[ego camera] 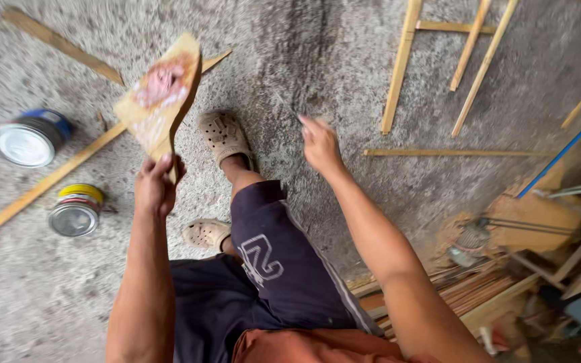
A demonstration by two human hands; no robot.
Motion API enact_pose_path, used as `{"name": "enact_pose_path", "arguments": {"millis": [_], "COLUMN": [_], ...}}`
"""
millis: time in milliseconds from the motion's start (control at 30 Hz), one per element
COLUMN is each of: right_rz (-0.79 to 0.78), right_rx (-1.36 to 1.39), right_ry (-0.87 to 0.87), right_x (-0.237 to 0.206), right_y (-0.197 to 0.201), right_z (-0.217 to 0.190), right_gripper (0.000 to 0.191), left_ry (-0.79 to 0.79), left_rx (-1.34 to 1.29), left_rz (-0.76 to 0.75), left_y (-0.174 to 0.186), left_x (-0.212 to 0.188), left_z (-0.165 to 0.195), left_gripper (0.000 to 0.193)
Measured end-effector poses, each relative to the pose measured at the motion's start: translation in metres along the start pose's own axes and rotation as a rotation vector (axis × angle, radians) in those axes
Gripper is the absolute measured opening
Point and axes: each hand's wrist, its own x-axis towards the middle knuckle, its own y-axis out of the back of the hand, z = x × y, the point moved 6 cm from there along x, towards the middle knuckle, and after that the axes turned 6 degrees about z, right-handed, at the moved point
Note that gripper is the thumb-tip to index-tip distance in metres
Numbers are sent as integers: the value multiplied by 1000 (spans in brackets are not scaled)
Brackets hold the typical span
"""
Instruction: The person sits on the workshop floor and uses a knife to spread pink wood filler from a can onto small wooden frame pieces. They scoop filler, apply it to joints and edges of the pieces, and add more filler from the can as they work.
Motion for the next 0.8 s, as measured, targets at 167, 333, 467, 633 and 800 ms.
{"name": "enact_pose_path", "arguments": {"millis": [167,333,467,633,800], "right_rz": [6,7,106,210,311], "right_rx": [-54,-31,37,187,415], "right_ry": [-380,-1016,-1284,-1265,-1307], "right_x": [-252,-553,-685,-729,-733], "right_y": [139,298,381,422,452], "right_z": [101,139,144,184,291], "right_gripper": [32,32,37,31,30], "left_ry": [-7,7,76,66,3], "left_rx": [177,353,398,311,274], "left_rz": [-4,-42,8,55,23], "left_y": [36,61,57,11,-92], "left_x": [-174,-330,-435,-525,-533], "left_z": [25,36,12,-47,-122], "left_gripper": [21,21,23,23,18]}}
